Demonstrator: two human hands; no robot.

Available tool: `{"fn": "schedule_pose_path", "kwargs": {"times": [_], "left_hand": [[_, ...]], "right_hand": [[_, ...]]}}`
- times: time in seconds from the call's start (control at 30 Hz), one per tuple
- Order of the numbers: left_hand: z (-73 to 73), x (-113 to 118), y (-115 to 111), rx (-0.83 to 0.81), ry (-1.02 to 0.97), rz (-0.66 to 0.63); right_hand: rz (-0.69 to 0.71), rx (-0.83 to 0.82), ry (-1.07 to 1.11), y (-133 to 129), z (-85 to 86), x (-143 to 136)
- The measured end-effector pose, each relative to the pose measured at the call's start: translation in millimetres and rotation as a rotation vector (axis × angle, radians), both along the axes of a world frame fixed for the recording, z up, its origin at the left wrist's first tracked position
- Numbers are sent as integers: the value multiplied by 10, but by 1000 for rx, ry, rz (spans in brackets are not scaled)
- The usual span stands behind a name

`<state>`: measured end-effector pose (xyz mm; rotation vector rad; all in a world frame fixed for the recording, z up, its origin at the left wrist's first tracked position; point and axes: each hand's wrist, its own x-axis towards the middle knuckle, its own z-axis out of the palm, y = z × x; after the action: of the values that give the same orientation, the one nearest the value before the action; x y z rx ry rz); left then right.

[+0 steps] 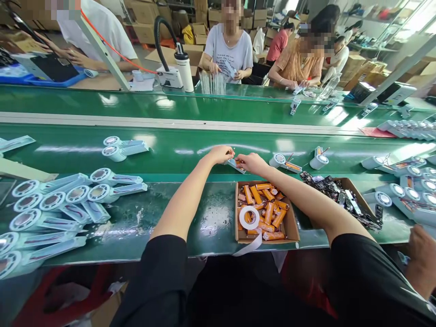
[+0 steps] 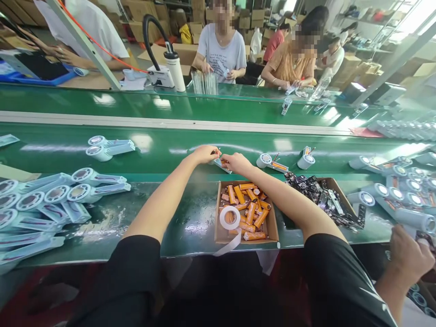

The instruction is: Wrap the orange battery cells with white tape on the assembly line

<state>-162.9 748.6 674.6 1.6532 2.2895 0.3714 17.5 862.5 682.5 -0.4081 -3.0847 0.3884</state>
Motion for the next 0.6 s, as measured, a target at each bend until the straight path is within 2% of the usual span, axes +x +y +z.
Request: {"fn": "schedule_pose_path", "kwargs": {"times": [0.23, 0.37, 0.5, 0.6], "left_hand": [[-176, 60, 116, 115, -76, 76], [-207, 104, 107, 156, -124, 95], [-94, 214, 112, 171, -117, 86], [99, 355, 116, 210, -85, 95]], "right_hand": [[24, 150, -204, -59, 115, -92], [15, 203, -273, -129, 111, -58], [-17, 198, -307, -260, 148, -51], [1, 142, -304, -252, 329, -58]]}}
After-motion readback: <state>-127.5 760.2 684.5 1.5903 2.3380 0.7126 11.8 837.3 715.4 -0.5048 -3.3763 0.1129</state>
